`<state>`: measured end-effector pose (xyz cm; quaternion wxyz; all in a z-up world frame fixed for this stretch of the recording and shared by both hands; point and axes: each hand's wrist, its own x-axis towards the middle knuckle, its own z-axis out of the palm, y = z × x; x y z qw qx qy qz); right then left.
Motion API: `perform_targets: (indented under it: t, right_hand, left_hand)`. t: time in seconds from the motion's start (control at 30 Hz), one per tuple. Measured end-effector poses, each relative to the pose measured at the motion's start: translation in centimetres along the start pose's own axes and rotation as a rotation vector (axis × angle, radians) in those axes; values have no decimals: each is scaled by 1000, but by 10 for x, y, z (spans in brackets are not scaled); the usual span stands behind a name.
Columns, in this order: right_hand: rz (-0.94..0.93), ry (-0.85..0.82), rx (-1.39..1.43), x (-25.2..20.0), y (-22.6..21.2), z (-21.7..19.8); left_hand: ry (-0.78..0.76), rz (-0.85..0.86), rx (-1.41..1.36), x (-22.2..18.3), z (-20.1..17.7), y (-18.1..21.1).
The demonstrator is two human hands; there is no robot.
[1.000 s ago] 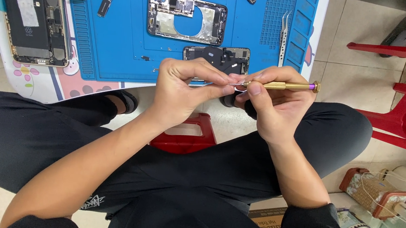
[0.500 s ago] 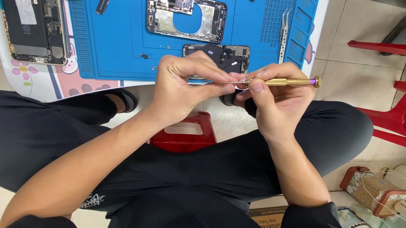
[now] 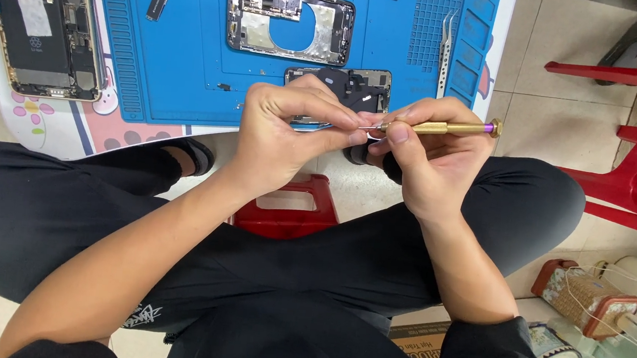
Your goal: The person disassembles a smartphone on a blue mat, using a screwdriver to remove screws and tweezers to handle small components. They remove the back cover and internal parts, placing them on the mat.
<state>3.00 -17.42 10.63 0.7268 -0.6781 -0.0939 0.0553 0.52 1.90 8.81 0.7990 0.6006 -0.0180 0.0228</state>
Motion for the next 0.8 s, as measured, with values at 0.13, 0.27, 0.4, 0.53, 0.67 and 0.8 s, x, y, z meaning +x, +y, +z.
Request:
perform_targets:
  t: [0.13,0.27,0.4,0.53,0.67,0.8]
  right_hand:
    - [8,9,5,-1,2,0]
    - [26,14,25,1,4,-1]
    - [33,32,23,0,9,-3]
    - [45,36,27,1,9,-2]
    - [55,32,36,1,4,1]
    - [38,30,36,1,9,-3]
  left_hand:
    - [-3,15,43,0,0,2]
    - [-13,11,86,0,-2,5]
    - [-6,-8,119,-1,-4,4]
    - [13,-18,70,-2,-2,3]
    - [0,-29,38,0,-1,6]
    - [-4,-37,7,-1,-3,-3]
